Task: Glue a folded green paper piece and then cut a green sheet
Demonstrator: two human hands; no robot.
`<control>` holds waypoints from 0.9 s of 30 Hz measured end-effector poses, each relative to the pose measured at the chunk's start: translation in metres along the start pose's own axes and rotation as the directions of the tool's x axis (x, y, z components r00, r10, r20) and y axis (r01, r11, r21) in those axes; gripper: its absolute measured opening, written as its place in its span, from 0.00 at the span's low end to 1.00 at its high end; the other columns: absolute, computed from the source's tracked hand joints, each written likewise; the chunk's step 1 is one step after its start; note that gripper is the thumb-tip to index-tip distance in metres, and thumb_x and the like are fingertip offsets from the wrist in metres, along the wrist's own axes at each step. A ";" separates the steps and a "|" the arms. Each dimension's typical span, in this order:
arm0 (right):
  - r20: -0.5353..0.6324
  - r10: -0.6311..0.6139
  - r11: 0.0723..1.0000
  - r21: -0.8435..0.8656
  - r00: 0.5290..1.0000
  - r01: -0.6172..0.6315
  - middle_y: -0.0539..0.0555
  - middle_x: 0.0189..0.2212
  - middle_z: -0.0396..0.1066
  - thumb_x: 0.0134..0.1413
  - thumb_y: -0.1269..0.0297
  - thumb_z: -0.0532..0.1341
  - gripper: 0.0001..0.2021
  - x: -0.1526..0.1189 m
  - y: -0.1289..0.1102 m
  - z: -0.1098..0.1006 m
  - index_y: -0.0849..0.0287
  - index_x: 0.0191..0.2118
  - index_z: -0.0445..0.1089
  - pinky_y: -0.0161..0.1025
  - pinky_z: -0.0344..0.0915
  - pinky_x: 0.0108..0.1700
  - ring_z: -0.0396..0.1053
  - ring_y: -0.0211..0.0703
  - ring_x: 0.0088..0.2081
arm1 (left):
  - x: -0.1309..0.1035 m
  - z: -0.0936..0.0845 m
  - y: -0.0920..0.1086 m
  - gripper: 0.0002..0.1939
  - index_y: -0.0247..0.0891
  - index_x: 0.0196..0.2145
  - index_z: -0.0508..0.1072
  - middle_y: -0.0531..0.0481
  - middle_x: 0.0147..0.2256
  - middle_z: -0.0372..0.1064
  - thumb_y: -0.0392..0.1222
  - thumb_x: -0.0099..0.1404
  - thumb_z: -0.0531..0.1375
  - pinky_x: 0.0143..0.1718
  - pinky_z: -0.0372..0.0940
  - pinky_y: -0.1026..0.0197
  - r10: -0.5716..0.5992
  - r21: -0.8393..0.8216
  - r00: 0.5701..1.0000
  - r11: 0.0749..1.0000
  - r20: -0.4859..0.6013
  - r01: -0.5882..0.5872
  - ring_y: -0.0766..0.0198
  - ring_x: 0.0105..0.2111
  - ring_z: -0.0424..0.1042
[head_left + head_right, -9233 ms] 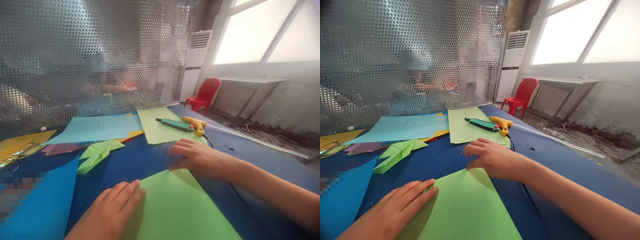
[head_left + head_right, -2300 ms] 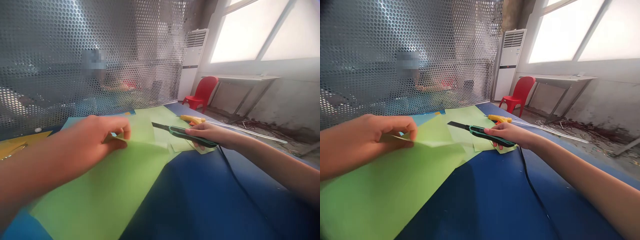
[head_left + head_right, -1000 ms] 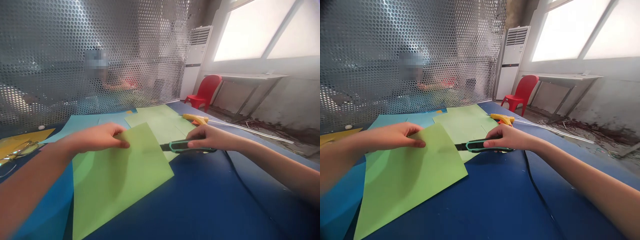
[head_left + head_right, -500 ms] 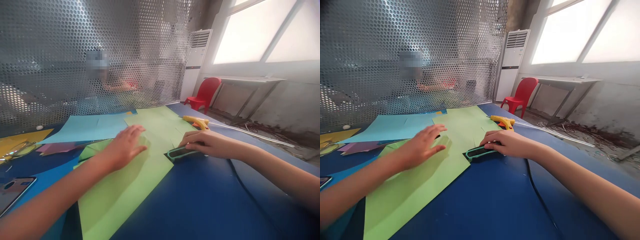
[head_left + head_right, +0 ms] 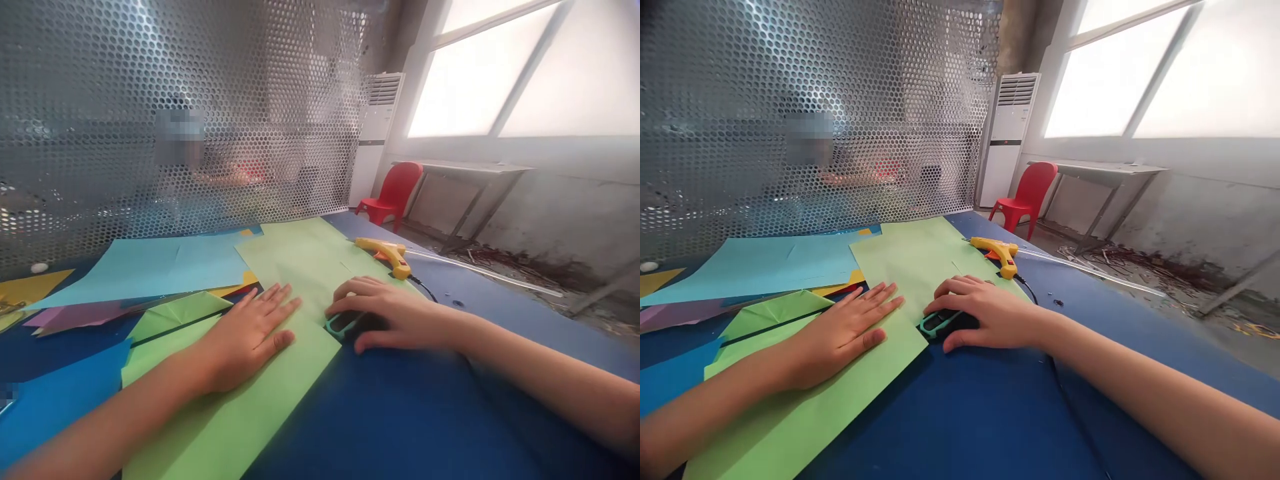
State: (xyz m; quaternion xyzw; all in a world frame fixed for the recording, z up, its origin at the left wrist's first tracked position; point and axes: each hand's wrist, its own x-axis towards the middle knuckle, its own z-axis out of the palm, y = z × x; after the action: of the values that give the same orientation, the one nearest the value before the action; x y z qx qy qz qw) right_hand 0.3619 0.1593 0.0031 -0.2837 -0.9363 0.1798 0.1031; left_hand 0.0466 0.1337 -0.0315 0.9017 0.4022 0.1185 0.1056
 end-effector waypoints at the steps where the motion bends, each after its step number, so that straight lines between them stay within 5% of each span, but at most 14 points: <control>1: 0.001 -0.008 1.000 -0.006 1.000 0.008 0.62 0.54 0.74 0.68 0.37 0.61 0.29 0.000 0.000 0.001 0.54 0.60 0.76 0.56 0.66 0.61 0.71 0.58 0.56 | 0.000 0.003 -0.002 0.26 0.45 0.68 0.67 0.41 0.71 0.59 0.50 0.76 0.64 0.68 0.60 0.30 0.004 0.003 1.000 1.000 -0.010 -0.004 0.42 0.68 0.64; 16: 0.039 -0.078 0.994 -0.079 0.996 0.081 0.60 0.47 0.77 0.80 0.45 0.47 0.25 -0.004 -0.014 -0.012 0.58 0.55 0.72 0.46 0.70 0.51 0.74 0.50 0.49 | -0.003 0.016 -0.015 0.30 0.47 0.71 0.63 0.40 0.74 0.54 0.50 0.77 0.63 0.70 0.55 0.27 0.043 -0.001 0.998 0.999 -0.035 -0.043 0.40 0.71 0.59; 27: -0.006 -0.172 0.949 -0.269 0.985 0.164 0.58 0.35 0.75 0.80 0.45 0.35 0.33 -0.003 -0.014 -0.008 0.59 0.48 0.73 0.43 0.65 0.38 0.70 0.47 0.34 | -0.003 0.010 -0.004 0.29 0.48 0.72 0.61 0.41 0.75 0.52 0.49 0.78 0.61 0.73 0.45 0.24 0.091 -0.064 0.996 0.994 -0.015 -0.092 0.40 0.74 0.53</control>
State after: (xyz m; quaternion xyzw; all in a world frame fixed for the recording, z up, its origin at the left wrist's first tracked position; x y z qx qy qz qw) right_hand 0.3597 0.1496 0.0158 -0.2171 -0.9710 0.0384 0.0924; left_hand 0.0447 0.1337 -0.0422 0.9146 0.3569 0.1415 0.1269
